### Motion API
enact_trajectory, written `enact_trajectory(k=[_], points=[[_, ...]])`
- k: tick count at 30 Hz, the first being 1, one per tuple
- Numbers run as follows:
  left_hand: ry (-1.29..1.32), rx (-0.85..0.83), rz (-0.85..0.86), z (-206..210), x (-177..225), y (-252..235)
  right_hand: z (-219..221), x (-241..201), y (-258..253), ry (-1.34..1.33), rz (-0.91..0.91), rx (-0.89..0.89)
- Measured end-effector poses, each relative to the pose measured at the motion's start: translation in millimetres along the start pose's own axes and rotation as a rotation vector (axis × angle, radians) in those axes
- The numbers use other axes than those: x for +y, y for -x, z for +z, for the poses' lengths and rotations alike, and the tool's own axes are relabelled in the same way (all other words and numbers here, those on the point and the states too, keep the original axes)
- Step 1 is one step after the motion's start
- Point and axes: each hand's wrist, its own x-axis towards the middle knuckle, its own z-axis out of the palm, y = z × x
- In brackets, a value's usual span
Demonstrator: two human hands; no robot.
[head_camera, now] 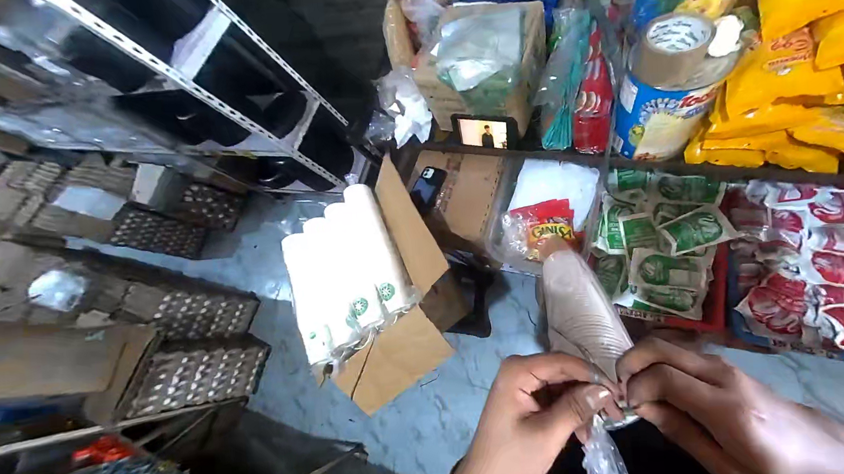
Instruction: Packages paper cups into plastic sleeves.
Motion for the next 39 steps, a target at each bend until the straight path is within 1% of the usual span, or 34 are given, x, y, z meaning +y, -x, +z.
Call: enact_trajectory(k=[3, 5, 10, 12, 15, 18, 21, 24, 28, 33, 36, 39], points=[[0.059, -0.019, -0.059, 5, -6, 5, -4, -3, 6, 0.024, 0.043, -0.087], [0.075, -0.009, -0.09, 6, -6, 6, -8, -6, 6, 0.09, 0.078, -0.126], [-0.006, 0.007, -0.115, 2, 0, 2, -18, -17, 2, 0.146, 0.207, -0.17], [-0.085, -0.023, -0.102, 1, 3, -2, -21, -20, -2, 0.132, 0.241, -0.169], [-0.275, -0.081, -0.046, 2, 8, -7, -23, -24, -6, 0.161, 0.271, -0.142], [-0.49, -0.121, 0.02, 6, 13, -13, -18, -27, -11, 0.242, 0.243, -0.101], [-0.593, -0.125, 0.078, 7, 11, -14, -15, -26, -13, 0.294, 0.225, -0.062], [-0.522, -0.135, 0.066, 4, 10, -17, -22, -23, -13, 0.187, 0.217, 0.019], [-0.403, -0.125, 0.041, 3, 7, -18, -29, -19, -12, 0.042, 0.15, 0.014], [-0.347, -0.066, 0.042, 2, 5, -16, -25, -15, -9, 0.103, 0.101, 0.116], [-0.311, -0.068, 0.034, 1, 5, -13, -25, -14, -9, 0.064, 0.058, 0.072], [-0.305, -0.088, 0.053, 0, 3, -12, -21, -14, -8, 0.117, 0.016, 0.071]])
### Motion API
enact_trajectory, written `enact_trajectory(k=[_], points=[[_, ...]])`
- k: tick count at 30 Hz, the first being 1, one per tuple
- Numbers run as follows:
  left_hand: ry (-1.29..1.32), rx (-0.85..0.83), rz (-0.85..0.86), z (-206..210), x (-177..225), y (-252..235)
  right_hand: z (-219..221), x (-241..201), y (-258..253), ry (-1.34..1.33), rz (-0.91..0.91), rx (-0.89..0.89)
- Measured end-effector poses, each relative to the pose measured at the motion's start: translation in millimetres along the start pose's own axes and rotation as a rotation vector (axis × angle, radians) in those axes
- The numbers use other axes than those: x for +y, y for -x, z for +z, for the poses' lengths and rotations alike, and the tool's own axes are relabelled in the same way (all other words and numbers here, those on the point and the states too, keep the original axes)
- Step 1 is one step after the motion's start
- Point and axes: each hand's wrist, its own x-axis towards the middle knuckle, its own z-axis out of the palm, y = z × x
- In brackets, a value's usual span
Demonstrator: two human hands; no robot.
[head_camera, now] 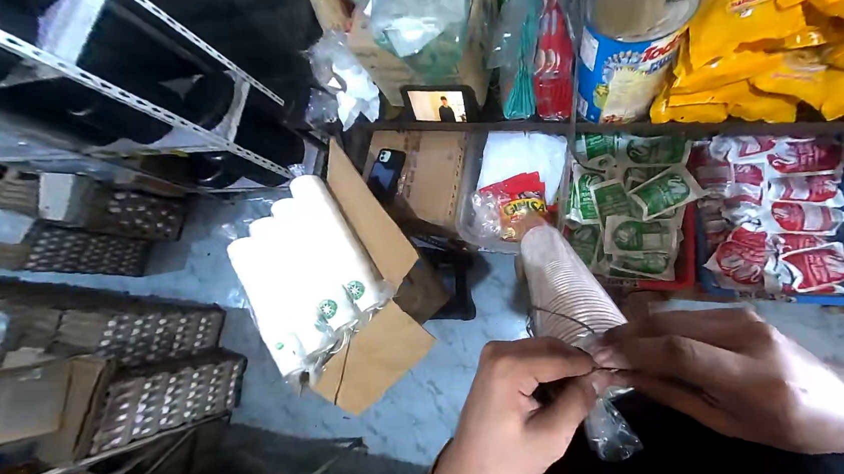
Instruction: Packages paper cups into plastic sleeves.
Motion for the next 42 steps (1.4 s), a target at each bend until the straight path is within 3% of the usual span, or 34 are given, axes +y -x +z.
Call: enact_trajectory(k=[8, 15, 25, 42], points=[[-0.005, 0.005, 0.004, -4, -1, 1, 0, 2, 3, 0.027, -0.026, 0.049], [-0.02, -0.017, 0.052, -2, -3, -1, 1, 1, 0, 0.102, -0.077, -0.027], [0.09, 0.139, 0.048, 4, -6, 1, 0, 1, 3, 0.129, -0.03, -0.075], [0.03, 0.155, 0.071, 5, -9, 5, 14, 1, 1, 0.056, 0.031, 0.051]])
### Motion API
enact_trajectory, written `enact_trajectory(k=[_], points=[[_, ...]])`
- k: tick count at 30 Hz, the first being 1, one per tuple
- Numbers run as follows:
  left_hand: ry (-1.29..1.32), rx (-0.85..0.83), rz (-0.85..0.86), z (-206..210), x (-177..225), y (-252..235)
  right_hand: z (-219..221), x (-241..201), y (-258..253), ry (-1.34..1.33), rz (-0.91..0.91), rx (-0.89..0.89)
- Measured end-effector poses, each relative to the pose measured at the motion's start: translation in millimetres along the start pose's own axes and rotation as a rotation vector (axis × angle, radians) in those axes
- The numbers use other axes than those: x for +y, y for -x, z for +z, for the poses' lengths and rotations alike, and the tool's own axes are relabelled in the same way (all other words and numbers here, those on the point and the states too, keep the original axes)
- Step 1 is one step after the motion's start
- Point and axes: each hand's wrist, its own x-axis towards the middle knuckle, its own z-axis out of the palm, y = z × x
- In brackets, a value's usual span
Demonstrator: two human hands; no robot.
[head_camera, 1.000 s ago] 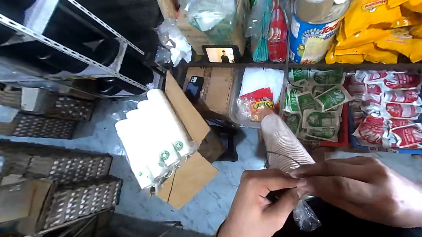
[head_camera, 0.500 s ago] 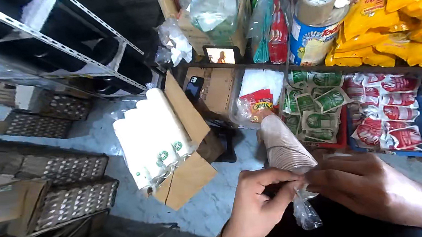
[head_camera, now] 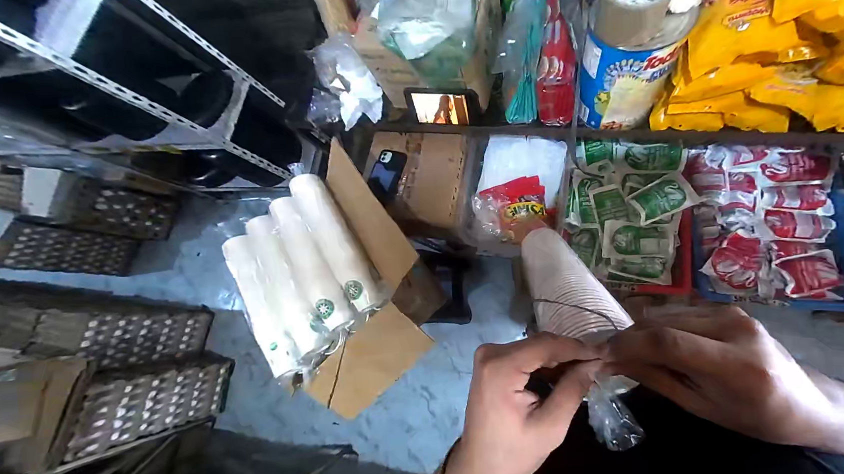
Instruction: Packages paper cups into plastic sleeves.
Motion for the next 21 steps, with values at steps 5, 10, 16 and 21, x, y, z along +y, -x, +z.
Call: enact_trajectory(k=[5, 10, 16, 21], points=[[-0.07, 0.026, 0.007, 1, 0, 1, 0, 2, 2, -0.016, 0.034, 0.013], [-0.413, -0.007, -0.039, 1, 11, 7, 0, 1, 2, -0.037, 0.053, 0.022], [-0.485, 0.006, -0.004, 4, 11, 8, 0, 2, 3, -0.04, 0.047, 0.016], [-0.474, 0.013, 0.024, 5, 7, 8, -1, 1, 4, -0.031, 0.039, -0.008]])
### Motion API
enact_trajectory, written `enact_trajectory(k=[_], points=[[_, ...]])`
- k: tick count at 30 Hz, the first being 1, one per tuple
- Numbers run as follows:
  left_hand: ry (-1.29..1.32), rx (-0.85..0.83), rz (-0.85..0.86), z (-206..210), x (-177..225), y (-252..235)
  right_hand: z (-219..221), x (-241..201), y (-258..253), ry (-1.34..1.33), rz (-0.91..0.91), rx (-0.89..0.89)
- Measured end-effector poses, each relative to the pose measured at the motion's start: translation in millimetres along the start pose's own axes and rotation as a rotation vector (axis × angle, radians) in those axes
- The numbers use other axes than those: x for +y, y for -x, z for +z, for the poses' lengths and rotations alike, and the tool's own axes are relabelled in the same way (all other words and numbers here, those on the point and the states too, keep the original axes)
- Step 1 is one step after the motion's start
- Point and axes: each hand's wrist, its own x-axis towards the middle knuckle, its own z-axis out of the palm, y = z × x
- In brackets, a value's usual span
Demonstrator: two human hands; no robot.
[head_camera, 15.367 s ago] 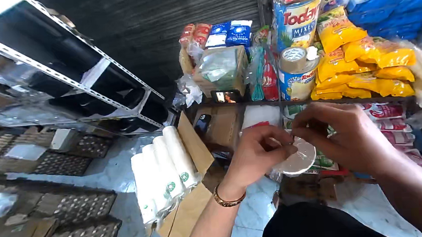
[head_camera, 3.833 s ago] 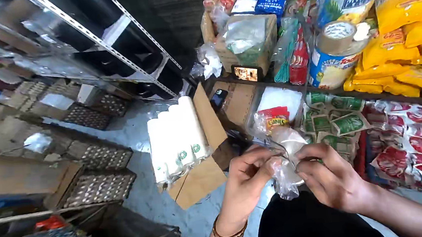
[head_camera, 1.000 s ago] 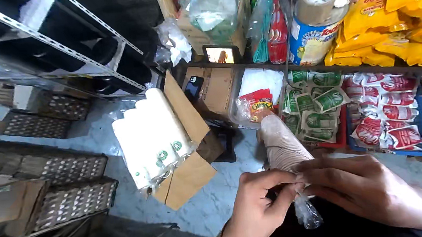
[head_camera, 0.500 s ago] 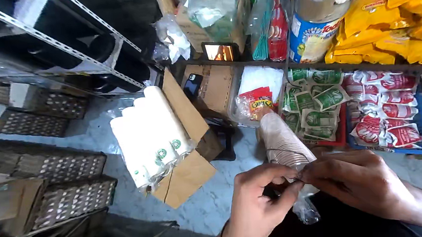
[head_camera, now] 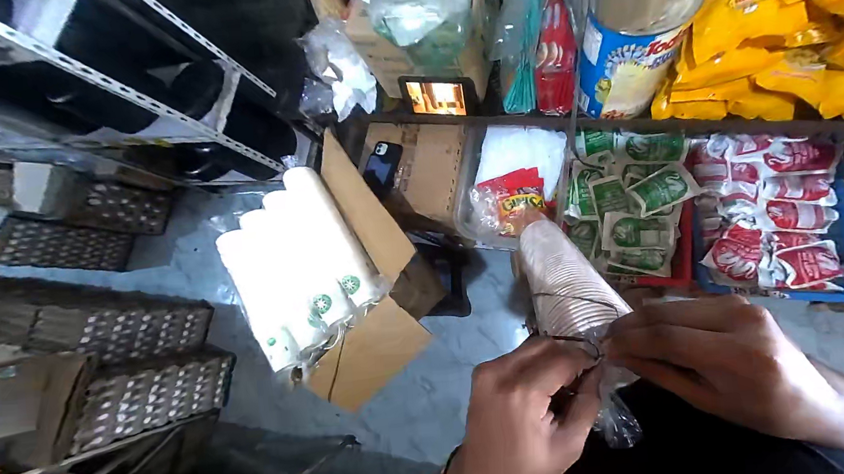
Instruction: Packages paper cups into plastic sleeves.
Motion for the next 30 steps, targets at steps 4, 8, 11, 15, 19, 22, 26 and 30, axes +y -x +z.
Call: enact_trajectory(k=[4, 8, 11, 15, 19, 22, 26, 30], points=[[0.01, 0.002, 0.012, -1, 2, 1, -1, -1, 1, 0.005, 0.006, -0.022], [0.016, 0.023, 0.033, 1, 1, 1, -1, -1, 0, -0.008, 0.007, -0.035], [0.021, 0.035, 0.047, 1, 0, 1, -2, -3, -1, 0.014, 0.026, -0.056], [0.03, 0.053, 0.055, 2, 1, 1, -3, -6, -3, 0.027, 0.101, -0.074], [-0.006, 0.062, 0.065, 3, 2, 0, -3, -11, -3, 0.02, 0.206, -0.119], [-0.031, 0.042, 0.098, 2, 3, 0, -10, -13, -7, 0.024, 0.233, -0.239], [-0.056, 0.031, 0.106, 3, 5, -4, -26, -15, -21, 0.017, 0.236, -0.443], [-0.025, 0.056, 0.156, 1, 3, -3, -36, -12, -37, -0.164, 0.38, -0.572]])
